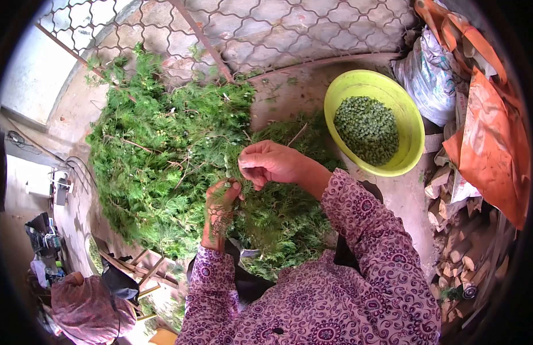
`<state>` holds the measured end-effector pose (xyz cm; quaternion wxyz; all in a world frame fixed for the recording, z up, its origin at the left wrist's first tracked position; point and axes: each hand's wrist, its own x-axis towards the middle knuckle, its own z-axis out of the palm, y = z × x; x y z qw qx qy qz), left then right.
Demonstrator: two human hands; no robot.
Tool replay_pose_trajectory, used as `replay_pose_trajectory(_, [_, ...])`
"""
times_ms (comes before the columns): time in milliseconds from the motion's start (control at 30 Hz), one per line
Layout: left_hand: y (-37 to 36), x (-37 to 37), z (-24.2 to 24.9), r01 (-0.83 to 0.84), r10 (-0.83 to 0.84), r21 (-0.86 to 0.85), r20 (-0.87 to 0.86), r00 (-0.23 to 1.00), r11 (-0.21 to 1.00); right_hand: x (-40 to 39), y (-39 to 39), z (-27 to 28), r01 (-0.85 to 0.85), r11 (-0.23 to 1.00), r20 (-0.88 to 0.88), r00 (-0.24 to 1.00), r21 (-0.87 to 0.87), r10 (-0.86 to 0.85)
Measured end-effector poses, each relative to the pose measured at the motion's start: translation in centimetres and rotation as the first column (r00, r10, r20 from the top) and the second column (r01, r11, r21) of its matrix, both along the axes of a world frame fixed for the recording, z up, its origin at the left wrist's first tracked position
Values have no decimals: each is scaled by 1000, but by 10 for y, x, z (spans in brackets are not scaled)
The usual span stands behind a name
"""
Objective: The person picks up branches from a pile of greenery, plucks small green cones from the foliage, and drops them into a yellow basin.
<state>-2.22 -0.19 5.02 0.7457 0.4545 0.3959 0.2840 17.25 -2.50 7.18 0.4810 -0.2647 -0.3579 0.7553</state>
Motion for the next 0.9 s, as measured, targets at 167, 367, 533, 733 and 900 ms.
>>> replay_pose_trajectory(167, [-1,4,-21,-73,63,268,45,997,961,-5,-3,14,38,998,236,972,-44,-26])
replay_pose_trajectory(367, [-2,8,-23,18,174,711,-196,965,703,-12,-4,-3,53,963,675,703,265,-224])
replay_pose_trajectory(533, [-4,14,-21,99,205,806,-264,943,583,-20,-4,-19,42,876,771,456,480,-444])
replay_pose_trajectory(733, [-7,15,-14,144,196,796,-313,929,588,-21,-5,-22,50,849,759,424,526,-495])
replay_pose_trajectory(900, [-7,12,-12,93,-17,577,-135,991,811,-8,-4,0,-10,982,702,700,189,-128])
